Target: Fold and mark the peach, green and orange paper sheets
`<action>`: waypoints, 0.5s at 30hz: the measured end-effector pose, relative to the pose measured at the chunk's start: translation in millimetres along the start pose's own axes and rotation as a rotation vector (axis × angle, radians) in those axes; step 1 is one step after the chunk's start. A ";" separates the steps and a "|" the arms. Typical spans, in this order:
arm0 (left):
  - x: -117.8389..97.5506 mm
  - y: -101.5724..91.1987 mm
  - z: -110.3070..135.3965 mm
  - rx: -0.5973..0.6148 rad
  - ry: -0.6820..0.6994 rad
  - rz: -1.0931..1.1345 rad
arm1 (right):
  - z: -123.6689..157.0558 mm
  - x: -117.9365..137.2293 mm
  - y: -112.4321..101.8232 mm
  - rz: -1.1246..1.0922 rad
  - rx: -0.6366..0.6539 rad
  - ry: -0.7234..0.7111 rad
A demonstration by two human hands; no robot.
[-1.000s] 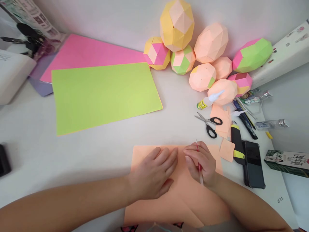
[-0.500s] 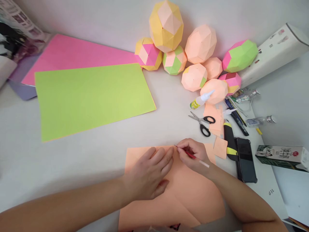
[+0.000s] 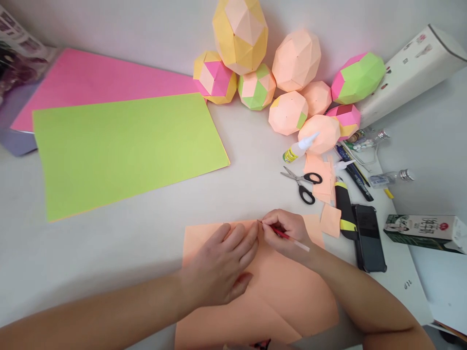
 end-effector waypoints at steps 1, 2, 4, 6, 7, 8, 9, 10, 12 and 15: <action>0.0 -0.3 -0.1 -0.001 0.000 -0.001 | 0.0 0.1 0.2 -0.004 0.003 0.000; 0.1 -0.4 -0.2 -0.002 -0.001 -0.001 | 0.0 0.0 0.4 -0.006 0.006 0.000; 0.2 -0.4 -0.5 -0.003 -0.001 -0.001 | 0.1 -0.2 0.7 -0.005 0.011 0.003; 0.5 -0.2 -0.7 -0.005 -0.002 0.000 | 0.2 -0.3 0.5 -0.002 0.015 0.004; 0.5 0.0 -0.6 -0.005 -0.001 0.000 | 0.3 -0.4 0.3 0.001 0.016 0.004; 0.4 0.4 -0.5 0.000 0.002 -0.001 | 0.4 -0.6 0.4 0.004 0.020 0.007; 0.2 0.7 -0.3 0.004 0.004 -0.003 | 0.5 -0.8 0.6 0.007 0.025 0.010; 0.1 0.9 0.0 0.010 0.005 -0.004 | 0.6 -1.0 0.7 0.008 0.026 0.014; -0.3 0.8 0.6 0.014 0.008 -0.003 | 0.5 -1.0 0.8 0.010 0.022 0.014; -0.1 0.0 1.0 0.009 0.005 -0.002 | 0.1 0.0 0.4 0.020 0.001 -0.004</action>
Point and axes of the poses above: each hand's wrist, its own z-axis away from the middle knuckle, its own y-axis out of the palm, x = y × z, the point moved 7 cm from there along -z, towards the middle knuckle, and after that the axes turned 3 degrees about -z, right-handed, at the moved point
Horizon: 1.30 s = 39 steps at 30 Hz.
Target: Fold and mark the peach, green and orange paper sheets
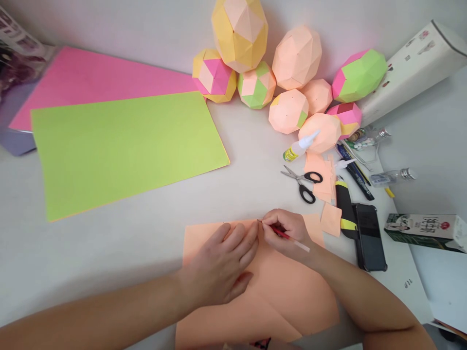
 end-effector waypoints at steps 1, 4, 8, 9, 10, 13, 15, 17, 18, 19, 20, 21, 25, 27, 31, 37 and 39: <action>0.0 0.0 0.0 0.000 0.001 0.000 | -0.1 0.0 0.2 0.005 -0.001 -0.002; 0.1 0.2 -0.2 -0.001 0.000 -0.002 | 0.0 -0.6 0.7 0.010 0.005 0.001; 0.0 0.7 0.0 -0.001 -0.003 -0.009 | 0.5 0.8 0.1 0.015 -0.004 -0.027; -0.2 0.7 0.2 -0.002 -0.003 -0.011 | 0.5 1.0 -0.1 0.014 -0.008 -0.031; -0.4 0.8 0.3 -0.003 -0.002 -0.012 | 0.5 0.9 -0.1 0.012 -0.008 -0.029; -0.7 0.8 0.6 -0.008 -0.002 -0.012 | 0.5 1.3 0.0 0.012 -0.006 -0.032; -0.6 0.5 0.5 -0.012 -0.003 -0.012 | 0.7 2.8 -0.4 0.017 -0.009 -0.057; -0.4 0.3 0.2 -0.013 -0.005 -0.014 | 1.1 3.0 -0.7 0.026 -0.012 -0.068; -0.4 0.4 0.0 -0.010 -0.004 -0.014 | 1.2 2.5 -0.7 0.029 -0.013 -0.068; -0.2 0.6 -0.2 -0.008 -0.005 -0.015 | 1.2 2.3 -0.7 0.031 -0.014 -0.071; -0.1 0.7 -0.4 -0.006 -0.006 -0.016 | 1.3 2.3 -0.5 0.030 -0.015 -0.078; -0.2 0.7 -0.4 -0.007 -0.006 -0.015 | 1.3 2.7 -0.5 0.028 -0.017 -0.088; -0.8 0.6 0.6 -0.012 -0.001 -0.012 | 1.2 3.2 -0.4 0.024 -0.021 -0.099; -1.0 0.6 1.4 -0.011 0.000 -0.010 | 1.2 3.1 -0.3 0.026 -0.020 -0.094; -0.9 0.3 1.9 -0.010 -0.002 -0.010 | 1.5 4.2 -0.5 0.032 -0.022 -0.106; -1.6 1.1 1.3 0.000 -0.002 -0.027 | 1.8 3.0 0.3 -0.001 -0.011 -0.096; -2.1 1.3 1.5 0.008 0.000 -0.031 | 2.0 1.7 -1.1 -0.048 -0.021 -0.081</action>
Point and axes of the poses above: each hand's wrist, its own z-axis away from the middle knuckle, its own y-axis out of the palm, x = y × z, the point moved 7 cm from there along -z, towards the middle knuckle, and after that the axes turned 3 degrees about -z, right-handed, at the moved point
